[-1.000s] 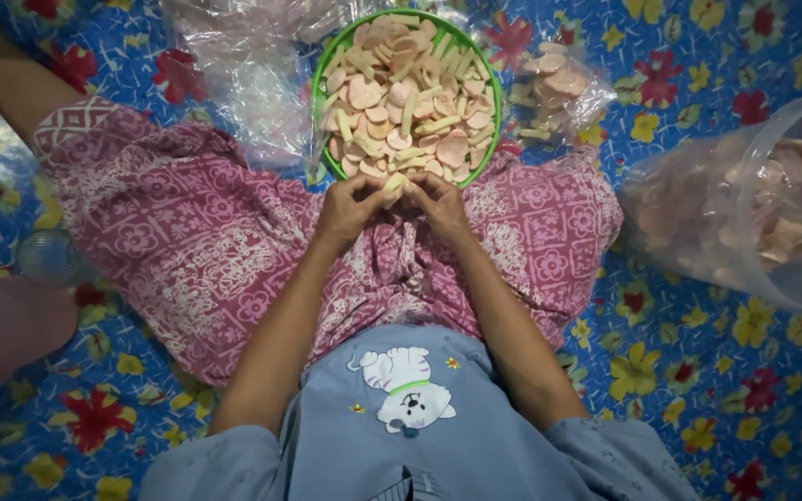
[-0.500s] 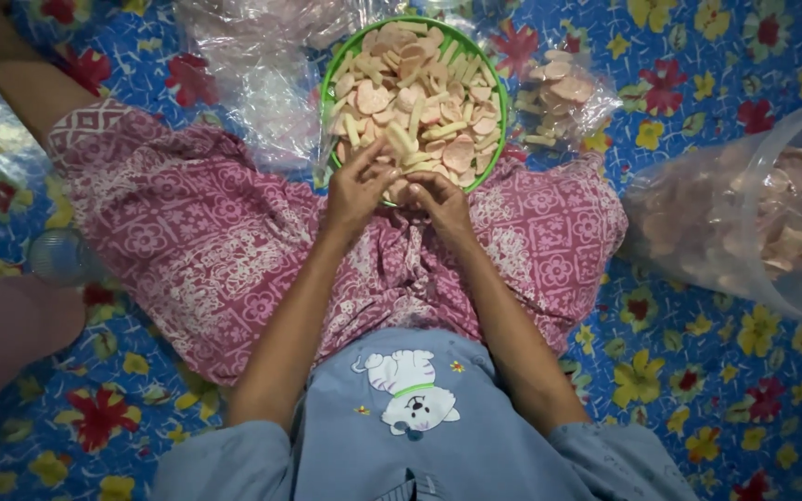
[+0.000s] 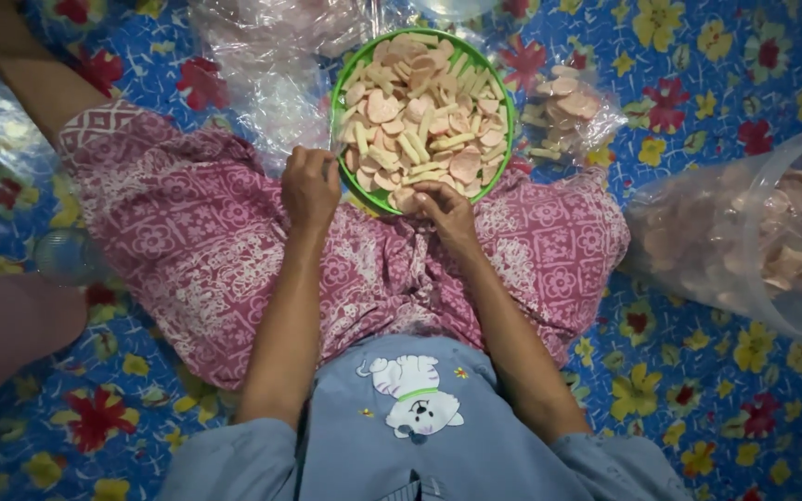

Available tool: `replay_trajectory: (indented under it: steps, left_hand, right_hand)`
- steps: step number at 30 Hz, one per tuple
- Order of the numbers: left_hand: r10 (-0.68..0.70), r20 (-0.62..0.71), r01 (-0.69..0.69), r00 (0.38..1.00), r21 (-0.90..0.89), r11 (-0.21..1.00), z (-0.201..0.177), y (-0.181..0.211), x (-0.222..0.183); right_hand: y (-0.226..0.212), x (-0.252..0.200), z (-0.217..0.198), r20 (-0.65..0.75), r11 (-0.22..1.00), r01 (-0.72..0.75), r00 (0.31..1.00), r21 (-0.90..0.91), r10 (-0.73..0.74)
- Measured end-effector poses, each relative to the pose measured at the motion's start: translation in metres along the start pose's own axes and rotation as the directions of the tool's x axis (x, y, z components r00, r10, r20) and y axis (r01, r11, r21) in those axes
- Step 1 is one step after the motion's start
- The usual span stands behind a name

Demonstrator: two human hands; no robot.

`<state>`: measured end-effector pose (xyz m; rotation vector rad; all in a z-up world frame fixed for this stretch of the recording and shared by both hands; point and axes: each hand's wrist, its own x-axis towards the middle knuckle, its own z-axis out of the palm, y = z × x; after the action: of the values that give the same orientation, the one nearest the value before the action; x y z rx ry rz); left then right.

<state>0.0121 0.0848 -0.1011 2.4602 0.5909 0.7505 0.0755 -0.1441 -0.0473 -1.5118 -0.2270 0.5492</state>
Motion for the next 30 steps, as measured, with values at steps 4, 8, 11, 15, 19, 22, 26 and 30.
replay_trajectory:
  steps: [4,8,11,15,19,22,26,30]
  left_hand:
    - [-0.123,-0.173,0.071,0.977,-0.280,0.957,-0.020,0.014,0.013]
    - [-0.402,-0.191,0.290,0.896,-0.435,0.852,-0.075,0.046,0.019]
    - [-0.399,-0.255,0.226,0.881,-0.514,0.828,-0.068,0.030,0.016]
    - [-0.279,-0.284,0.160,0.918,-0.379,0.912,-0.089,0.047,0.019]
    - [-0.117,-0.276,0.014,0.954,-0.350,0.937,-0.082,0.041,0.016]
    - [-0.050,-0.263,-0.043,0.963,-0.336,0.941,-0.067,0.031,0.012]
    - [0.000,-0.191,-0.057,0.982,-0.292,0.955,-0.072,0.040,0.011]
    - [0.016,-0.143,-0.064,0.990,-0.345,0.936,-0.042,0.021,0.005]
  right_hand:
    - [-0.004,0.000,0.002,-0.006,1.000,0.007,1.000,0.000,-0.007]
    - [-0.039,-0.017,0.017,-0.015,0.999,-0.002,1.000,-0.039,0.001]
    - [-0.055,-0.024,0.027,-0.049,0.999,-0.039,0.998,-0.020,0.038]
    - [-0.080,-0.032,0.047,-0.049,0.995,-0.062,0.997,-0.080,0.059]
    - [-0.042,0.003,0.058,0.021,0.997,-0.020,1.000,-0.070,0.022]
    - [-0.035,0.030,0.079,0.069,0.998,0.019,0.998,-0.065,-0.015]
    - [-0.011,0.064,0.095,0.042,0.999,-0.025,0.999,-0.029,0.026]
    - [-0.007,0.074,0.097,0.018,0.994,-0.032,0.999,-0.107,0.034]
